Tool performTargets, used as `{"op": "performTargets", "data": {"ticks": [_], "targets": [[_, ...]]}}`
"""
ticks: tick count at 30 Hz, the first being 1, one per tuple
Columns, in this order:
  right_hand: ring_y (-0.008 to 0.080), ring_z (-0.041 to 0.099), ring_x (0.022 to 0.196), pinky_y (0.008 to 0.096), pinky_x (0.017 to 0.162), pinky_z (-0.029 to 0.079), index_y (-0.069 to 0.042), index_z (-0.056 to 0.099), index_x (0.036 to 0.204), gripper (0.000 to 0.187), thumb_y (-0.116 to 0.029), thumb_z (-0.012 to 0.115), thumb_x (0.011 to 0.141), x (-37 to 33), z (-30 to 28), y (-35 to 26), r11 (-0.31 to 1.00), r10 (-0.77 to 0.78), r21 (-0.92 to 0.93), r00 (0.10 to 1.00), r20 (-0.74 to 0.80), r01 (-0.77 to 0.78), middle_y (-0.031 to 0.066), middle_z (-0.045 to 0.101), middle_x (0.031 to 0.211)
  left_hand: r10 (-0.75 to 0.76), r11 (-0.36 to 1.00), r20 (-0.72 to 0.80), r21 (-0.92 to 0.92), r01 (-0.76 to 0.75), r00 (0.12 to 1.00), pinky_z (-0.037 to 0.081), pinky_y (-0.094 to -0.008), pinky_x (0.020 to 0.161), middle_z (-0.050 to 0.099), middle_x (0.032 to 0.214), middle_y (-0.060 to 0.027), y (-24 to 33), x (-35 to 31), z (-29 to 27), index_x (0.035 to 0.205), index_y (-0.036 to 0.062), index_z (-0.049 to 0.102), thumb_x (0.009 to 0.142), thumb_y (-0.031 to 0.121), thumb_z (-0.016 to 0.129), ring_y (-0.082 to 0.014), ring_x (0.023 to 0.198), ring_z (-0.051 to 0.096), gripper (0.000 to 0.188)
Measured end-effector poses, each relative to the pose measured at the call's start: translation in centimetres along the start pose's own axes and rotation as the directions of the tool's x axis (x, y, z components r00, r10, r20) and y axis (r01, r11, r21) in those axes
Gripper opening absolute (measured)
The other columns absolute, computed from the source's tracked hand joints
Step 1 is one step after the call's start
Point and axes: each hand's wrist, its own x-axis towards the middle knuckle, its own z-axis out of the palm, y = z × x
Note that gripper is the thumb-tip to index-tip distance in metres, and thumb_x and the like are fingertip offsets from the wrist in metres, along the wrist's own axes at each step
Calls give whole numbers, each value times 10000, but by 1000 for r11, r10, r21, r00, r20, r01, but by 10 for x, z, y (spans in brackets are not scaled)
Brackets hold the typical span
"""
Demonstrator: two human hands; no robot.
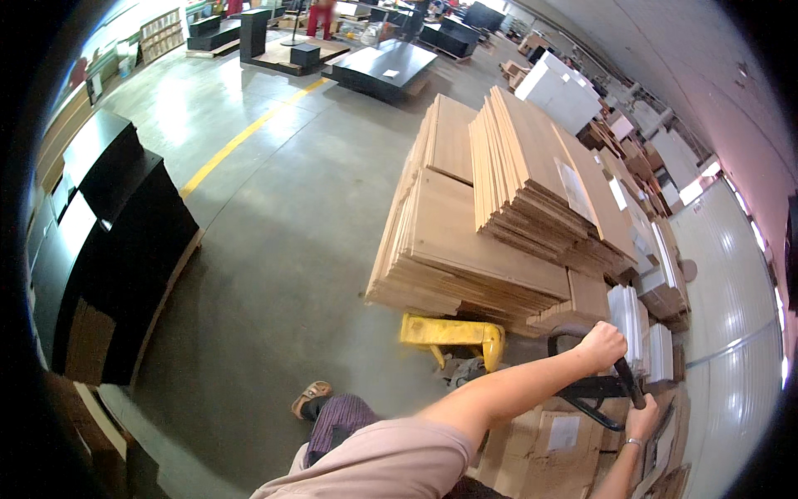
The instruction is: The person operates a yellow manual pallet jack to lift and move a stack of flat cardboard sheets across a warehouse floor. They maneuver the jack through aisles of stacked materials, then hand the jack to another worker who continues moving the load.
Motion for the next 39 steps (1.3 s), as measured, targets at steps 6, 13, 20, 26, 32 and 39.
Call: {"op": "performTargets", "data": {"ticks": [6, 13, 20, 26, 32, 39], "targets": [[441, 577, 720, 457, 638, 444, 30, 537, 725, 155, -8, 682, 686, -115, -30, -27, 997, 28, -65, 999, -40, -30, 228, 592, 700, 125, 991, 99, -54, -120, 987, 515, -370, 597, 683, 724, -71, 21, -96, -59, 713, 109, 695, 766, 185, 619, -254, 723, 684, 119], [444, 607, 726, 442, 621, 460, 32, 564, 704, 135, 35, 671, 623, -255, -45, -99, 984, 155, -89, 987, -36, -157, 242, 621, 724, 211, 975, 257, -129, -183, 943, 507, -364, 760, 692, 895, -63, 12, -217, -113, 849, 116, 697, 805, 198, 602, -231, 882, 663, 132], [410, 650, 745, 455, 650, 492, -26, 689, 756, 118, -124, 687, 690, -337, -41, -157, 985, 147, -109, 980, 134, -133, 237, 647, 756, 101, 995, 525, -71, -75, 845, 518, -368, 773, 708, 939, -73, -13, -291, -181, 883, 135, 724, 815, 201, 620, -249, 927, 676, 141], [427, 649, 774, 494, 665, 502, -41, 695, 770, 123, -155, 704, 724, -381, -48, -196, 971, 175, -195, 970, 168, -141, 225, 659, 776, 41, 998, 626, 7, -59, 779, 506, -381, 773, 700, 902, -90, -22, -328, -202, 893, 140, 702, 784, 170, 598, -254, 914, 673, 154], [407, 660, 779, 477, 689, 520, -47, 702, 818, 117, -113, 683, 723, -421, -58, -233, 973, 230, -99, 938, 261, -210, 211, 677, 803, 51, 995, 599, 37, -91, 799, 504, -384, 741, 706, 823, -88, -29, -365, -233, 803, 131, 715, 769, 172, 611, -265, 849, 684, 117], [401, 658, 782, 479, 699, 508, -26, 696, 799, 140, -141, 731, 728, -446, -68, -254, 970, 243, -91, 929, 279, -226, 219, 670, 785, 84, 994, 583, 6, -108, 808, 488, -386, 754, 696, 820, -101, -37, -386, -258, 796, 127, 697, 733, 153, 618, -275, 851, 670, 105]]}}
